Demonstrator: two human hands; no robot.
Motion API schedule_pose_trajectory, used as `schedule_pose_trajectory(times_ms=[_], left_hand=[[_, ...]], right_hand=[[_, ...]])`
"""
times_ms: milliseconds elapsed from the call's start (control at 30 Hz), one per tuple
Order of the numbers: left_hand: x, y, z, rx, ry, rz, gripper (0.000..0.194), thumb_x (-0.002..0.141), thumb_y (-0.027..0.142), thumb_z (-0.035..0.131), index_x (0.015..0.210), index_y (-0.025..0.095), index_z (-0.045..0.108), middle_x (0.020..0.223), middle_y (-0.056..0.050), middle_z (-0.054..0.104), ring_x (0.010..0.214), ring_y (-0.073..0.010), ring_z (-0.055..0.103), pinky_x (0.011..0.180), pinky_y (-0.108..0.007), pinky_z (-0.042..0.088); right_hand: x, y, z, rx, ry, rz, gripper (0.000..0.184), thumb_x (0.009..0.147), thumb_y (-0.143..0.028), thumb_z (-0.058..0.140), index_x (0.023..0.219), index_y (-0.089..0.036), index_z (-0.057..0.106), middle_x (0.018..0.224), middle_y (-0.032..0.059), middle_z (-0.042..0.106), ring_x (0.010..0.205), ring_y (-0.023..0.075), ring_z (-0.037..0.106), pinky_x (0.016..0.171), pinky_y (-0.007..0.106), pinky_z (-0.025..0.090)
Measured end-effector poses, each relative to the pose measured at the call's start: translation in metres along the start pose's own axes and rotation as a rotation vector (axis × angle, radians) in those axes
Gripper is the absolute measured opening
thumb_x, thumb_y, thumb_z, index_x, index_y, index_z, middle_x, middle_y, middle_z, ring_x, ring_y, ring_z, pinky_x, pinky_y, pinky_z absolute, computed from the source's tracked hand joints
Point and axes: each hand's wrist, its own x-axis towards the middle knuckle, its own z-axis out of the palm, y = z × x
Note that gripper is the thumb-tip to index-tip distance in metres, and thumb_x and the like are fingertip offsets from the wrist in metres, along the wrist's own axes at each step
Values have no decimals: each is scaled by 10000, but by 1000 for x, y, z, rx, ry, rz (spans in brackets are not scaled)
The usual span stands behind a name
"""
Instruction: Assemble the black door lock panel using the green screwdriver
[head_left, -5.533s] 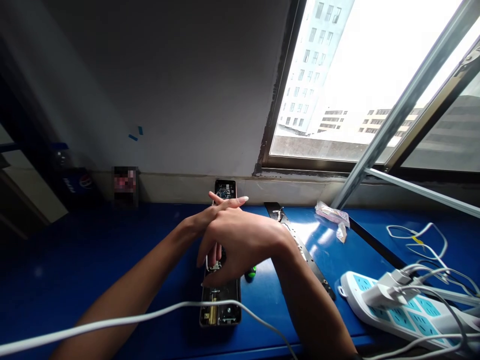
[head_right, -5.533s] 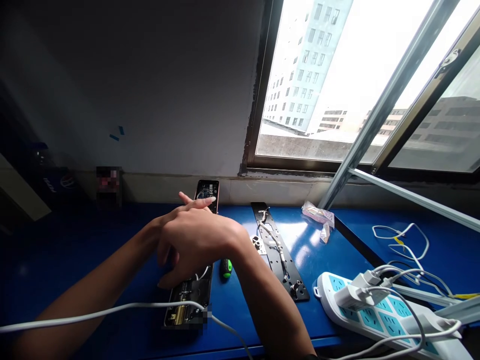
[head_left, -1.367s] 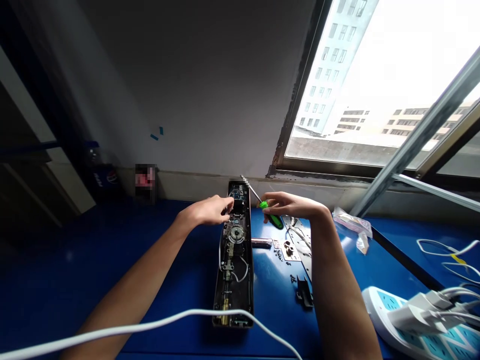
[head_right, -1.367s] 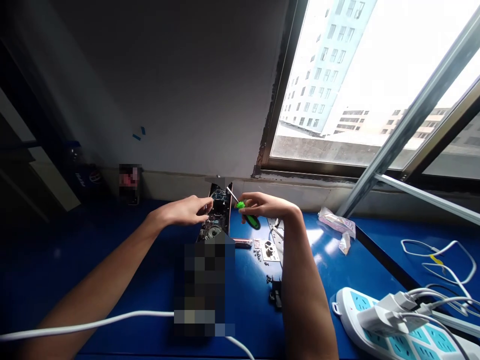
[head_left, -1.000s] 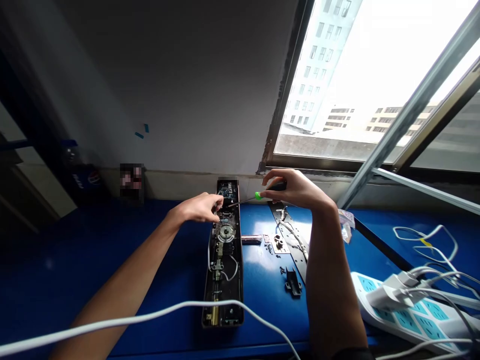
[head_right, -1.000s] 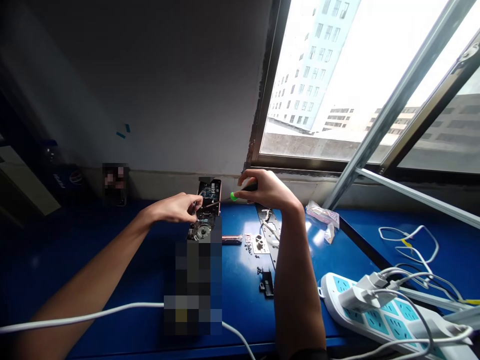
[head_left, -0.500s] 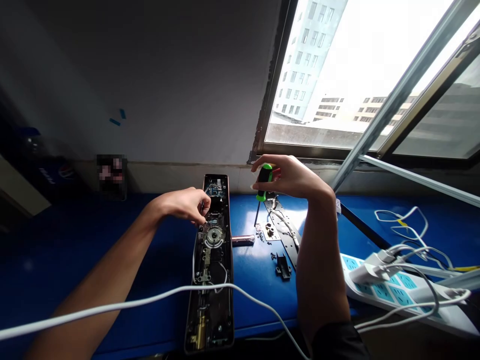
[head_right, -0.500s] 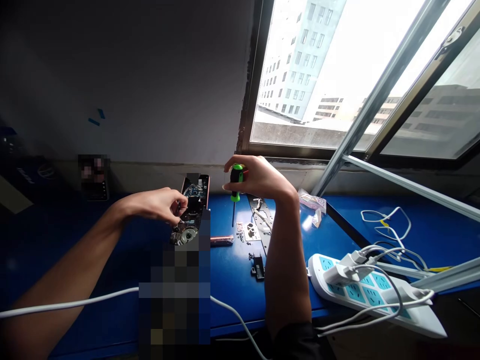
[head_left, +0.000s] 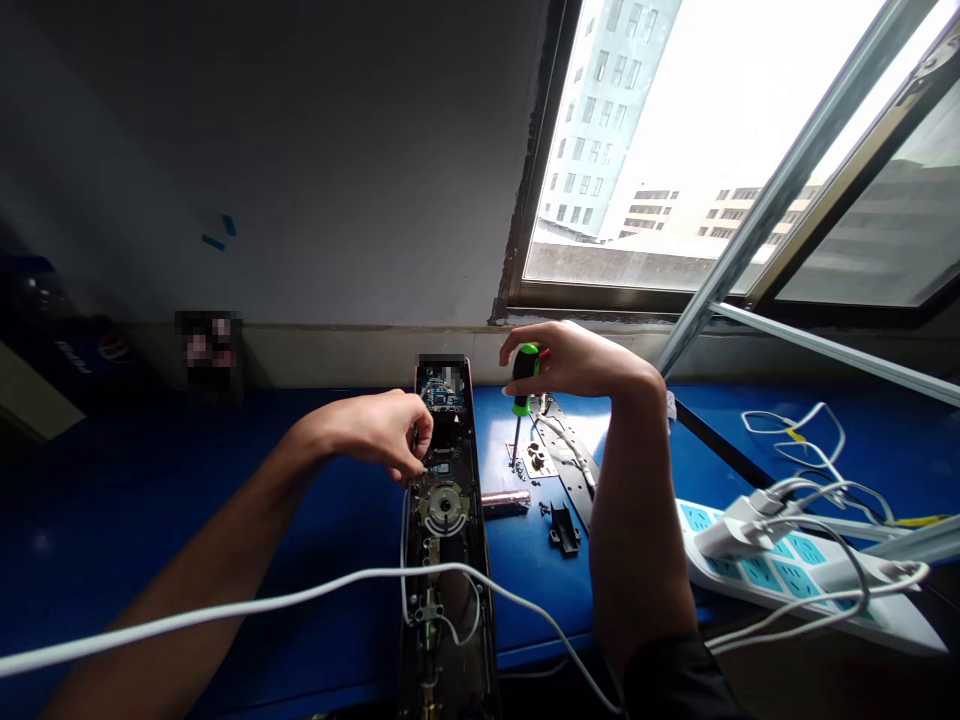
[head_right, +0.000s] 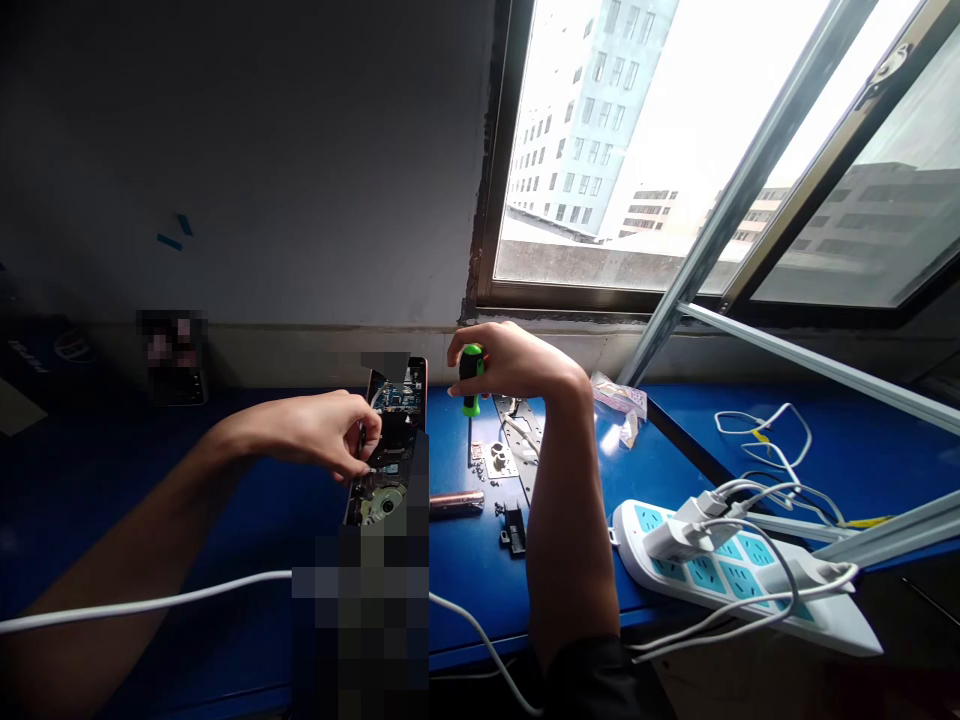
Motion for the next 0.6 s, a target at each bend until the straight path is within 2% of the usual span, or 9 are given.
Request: schedule_pose_trajectory(times_ms=[133,233,300,367,467,533,600], left_hand=[[1,-1,-1,-23,-21,24,107,688,267,714,744,201,650,667,-12,748,681,-214,740,579,-241,495],[-4,-1,-5,-78,-75,47,203,752,363,728,865,212,653,663,-7,743,631,-206,720,568,-248,489],[-8,2,-6,-78,-64,86,243,823,434,699,928,218,660,635,4,717,577,-185,684,552,-248,474],[-11,10,-5,-28,53,173,253,884,467,659,885,215,671,624,10,682,562,-160,641,538,-248,443],[-9,26,5,10,292,376,237,944,419,623,867,204,687,738,-8,688,637,-144,609,570,-261,432],[-3,36,12,71,386,492,180,960,333,613,902,193,711,853,-34,707,734,-156,628,640,-275,458],[4,42,19,145,423,548,152,963,276,612,928,186,729,962,-59,711,836,-175,645,723,-289,481]], right_hand=[[0,2,0,-1,4,-2,333,772,-408,831,1037,-234,730,965,31,734,782,173,679,668,309,526],[0,5,-1,1,5,21,338,771,-412,831,1041,-236,729,992,35,733,767,168,683,641,301,531],[-1,7,-1,5,6,53,311,770,-385,834,1024,-235,732,998,34,738,751,162,685,622,293,528],[0,11,-1,-3,9,93,257,764,-339,837,976,-232,737,970,27,745,737,157,681,614,288,523],[4,16,1,-54,6,127,176,748,-285,841,874,-222,736,887,13,740,714,145,658,604,276,499],[8,20,3,-75,-1,118,151,744,-275,839,830,-219,728,845,7,735,710,141,645,603,268,483],[11,23,5,-66,-14,105,144,746,-279,834,814,-221,721,818,0,732,704,137,639,602,261,473]])
